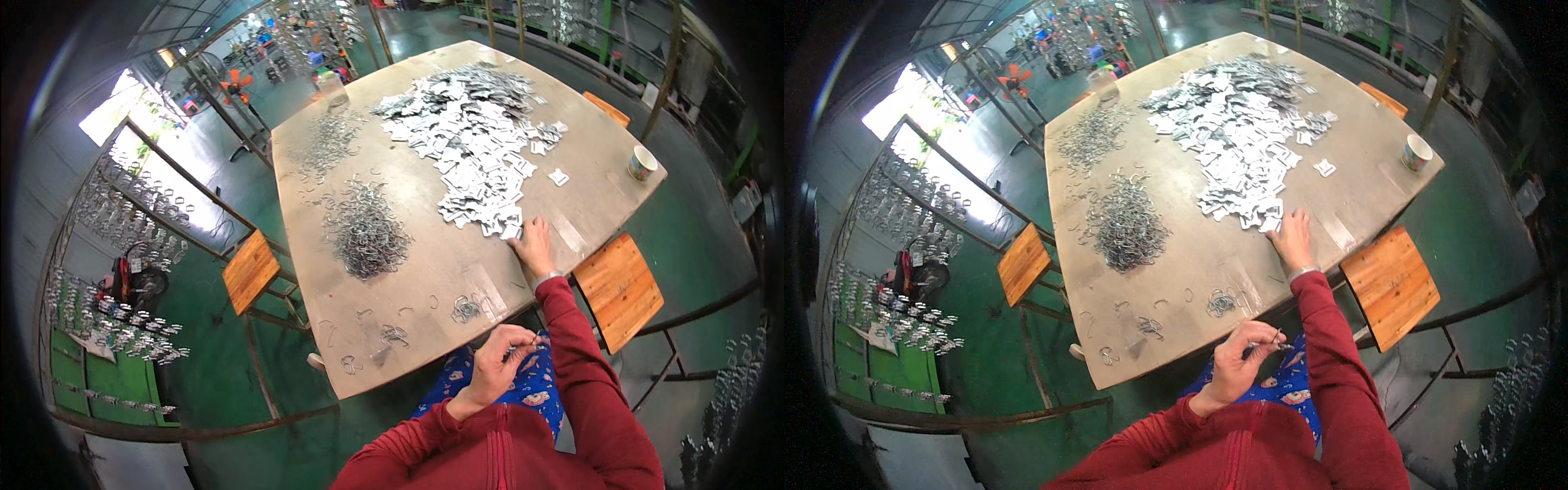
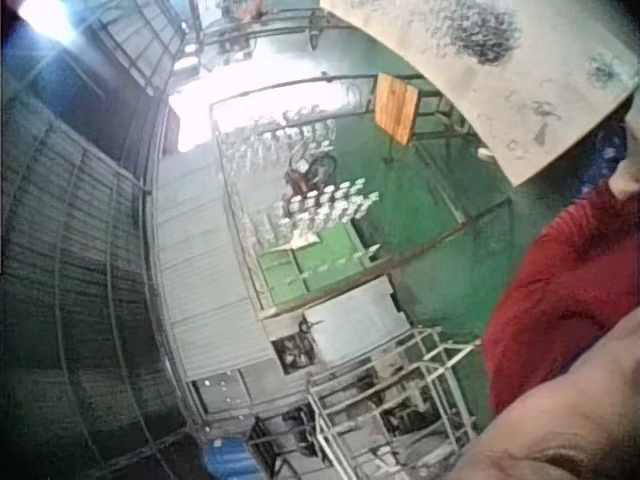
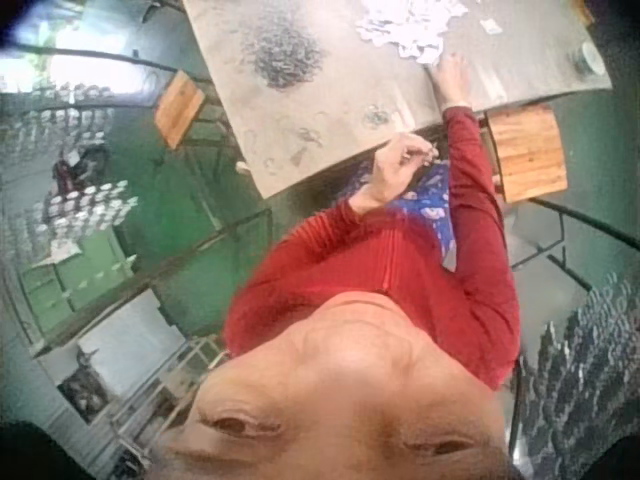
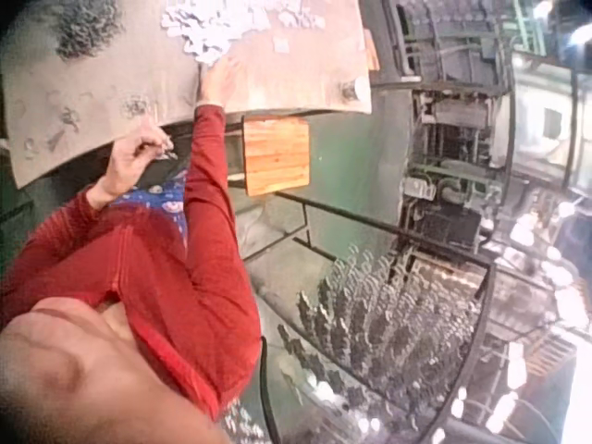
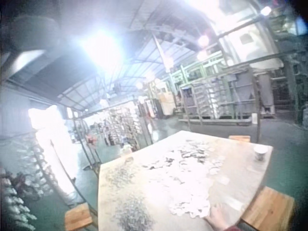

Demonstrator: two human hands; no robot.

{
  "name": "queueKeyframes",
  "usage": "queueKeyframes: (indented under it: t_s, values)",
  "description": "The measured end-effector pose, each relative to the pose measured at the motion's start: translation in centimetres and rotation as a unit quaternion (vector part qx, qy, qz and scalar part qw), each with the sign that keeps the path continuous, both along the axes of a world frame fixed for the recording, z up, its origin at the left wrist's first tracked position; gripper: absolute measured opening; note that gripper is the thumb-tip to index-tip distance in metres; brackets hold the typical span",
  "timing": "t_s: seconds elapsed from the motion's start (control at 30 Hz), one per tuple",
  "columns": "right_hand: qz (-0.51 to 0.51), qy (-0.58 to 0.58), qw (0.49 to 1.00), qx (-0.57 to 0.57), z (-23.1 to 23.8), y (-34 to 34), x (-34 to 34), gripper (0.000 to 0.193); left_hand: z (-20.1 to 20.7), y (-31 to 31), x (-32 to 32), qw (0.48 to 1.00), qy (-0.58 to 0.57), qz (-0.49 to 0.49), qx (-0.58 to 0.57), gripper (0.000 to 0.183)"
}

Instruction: The person attaches small metal wire clips to flat metal plates by hand and hangs the completed assemblies onto a large vertical metal rack.

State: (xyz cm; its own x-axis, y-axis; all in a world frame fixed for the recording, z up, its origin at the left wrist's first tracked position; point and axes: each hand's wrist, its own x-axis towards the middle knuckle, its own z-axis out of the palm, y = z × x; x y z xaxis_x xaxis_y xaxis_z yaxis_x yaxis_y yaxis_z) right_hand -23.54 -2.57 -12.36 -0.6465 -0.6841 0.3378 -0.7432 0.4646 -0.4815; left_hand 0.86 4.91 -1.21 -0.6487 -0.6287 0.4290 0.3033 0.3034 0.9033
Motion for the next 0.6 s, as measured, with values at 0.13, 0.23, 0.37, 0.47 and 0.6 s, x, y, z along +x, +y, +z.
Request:
queueKeyframes:
  t_s: [0.13,0.23,0.37,0.47,0.6]
  values:
    - [0.027,-0.03,0.998,-0.045,-0.1,-0.2,-0.1,0.037,-0.6,-0.6,0.8,1.0,-0.005,0.006,0.009,0.011]
    - [0.041,-0.13,0.988,-0.066,2.2,0.5,0.2,0.031,-0.6,-1.3,0.3,0.999,-0.012,0.001,0.044,0.009]
    - [0.098,-0.527,0.806,-0.25,6.9,3.6,3.9,0.021,-1.0,-2.7,0.2,0.993,-0.038,-0.039,0.102,0.006]
    - [0.091,-0.568,0.779,-0.25,9.7,6.3,6.1,0.023,-2.2,-2.9,-0.4,0.987,0.01,-0.034,0.158,0.009]
    - [0.106,-0.568,0.775,-0.257,11.5,9.2,7.7,0.023,-3.0,-2.7,-0.7,0.987,-0.014,-0.031,0.16,0.008]
